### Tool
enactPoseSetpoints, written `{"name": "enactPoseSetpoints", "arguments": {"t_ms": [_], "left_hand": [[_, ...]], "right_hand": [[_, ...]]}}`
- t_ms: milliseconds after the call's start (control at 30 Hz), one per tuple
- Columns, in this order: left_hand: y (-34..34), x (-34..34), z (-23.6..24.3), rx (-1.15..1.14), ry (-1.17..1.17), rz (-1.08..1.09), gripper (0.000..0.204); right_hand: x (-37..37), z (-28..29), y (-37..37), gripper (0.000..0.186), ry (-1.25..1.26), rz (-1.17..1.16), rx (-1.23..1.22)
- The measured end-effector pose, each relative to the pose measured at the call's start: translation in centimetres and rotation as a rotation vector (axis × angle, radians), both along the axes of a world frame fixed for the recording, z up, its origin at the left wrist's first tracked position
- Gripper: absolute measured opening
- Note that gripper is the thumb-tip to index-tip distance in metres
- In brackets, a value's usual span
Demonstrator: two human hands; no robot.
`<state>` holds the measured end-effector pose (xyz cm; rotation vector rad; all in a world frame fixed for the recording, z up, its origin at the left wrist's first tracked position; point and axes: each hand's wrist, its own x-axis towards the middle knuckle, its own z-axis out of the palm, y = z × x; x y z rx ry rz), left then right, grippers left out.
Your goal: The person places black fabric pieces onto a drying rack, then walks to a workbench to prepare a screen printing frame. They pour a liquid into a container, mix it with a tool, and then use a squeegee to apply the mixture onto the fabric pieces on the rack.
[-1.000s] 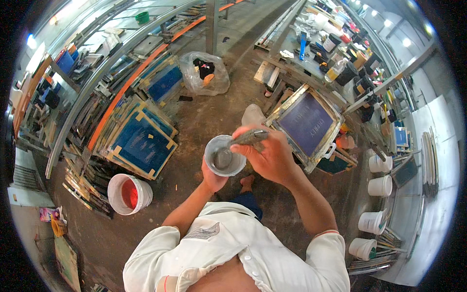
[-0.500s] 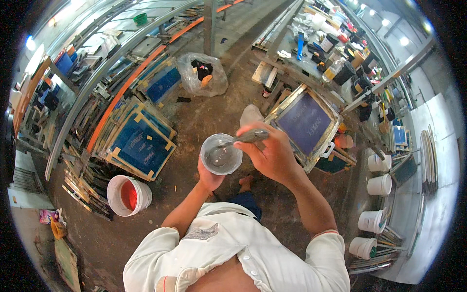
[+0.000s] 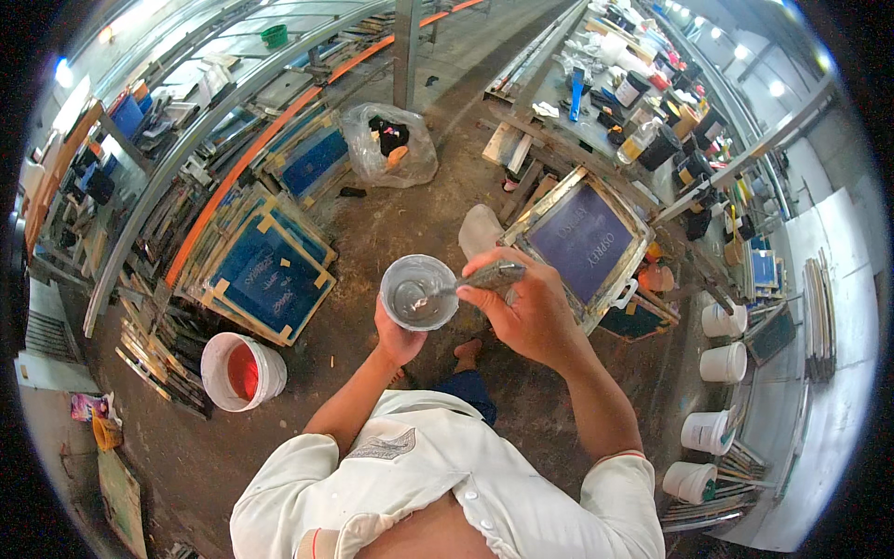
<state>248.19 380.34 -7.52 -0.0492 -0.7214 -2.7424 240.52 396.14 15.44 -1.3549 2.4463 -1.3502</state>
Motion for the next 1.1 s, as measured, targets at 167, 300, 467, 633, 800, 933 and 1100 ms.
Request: {"name": "enactPoseSetpoints", "arguments": {"t_ms": [167,300,467,633,800,933,1100], "left_hand": [[0.5,-0.5,-0.2,0.295,-0.253,-0.159,0.052],[0.3,-0.6,0.1,0.261,-0.225,-0.149,0.053],[-0.9,-0.4,-0.8,0.302,-0.270,-0.150,0.053],[0.3,-0.3,0.0,0.324,-0.297,-0.169,0.053],[-0.8,0.3,0.1,-0.055,-0.062,0.019,0.054],[-1.3,-0.2,-0.6,0.378,-0.344,-0.125,0.055],[-0.4,-0.4,-0.2,0.283,-0.273,-0.156,0.056]], "right_hand": [[0.5,0.9,-1.0,0.016,-0.157,0.096,-0.052],[-0.9,-0.4,-0.8,0.018,-0.030,0.018,-0.073],[-0.1,0.2,0.7,0.020,-0.073,0.011,0.047],[-0.6,-0.7,-1.4,0.018,0.019,0.106,-0.096],[-1.1,-1.9,0.0,0.018,0.026,-0.015,-0.071],[0.2,-0.6,-0.3,0.019,-0.080,0.053,-0.055],[-1.3,-1.8,-1.5,0.020,-0.003,0.024,-0.134]]}}
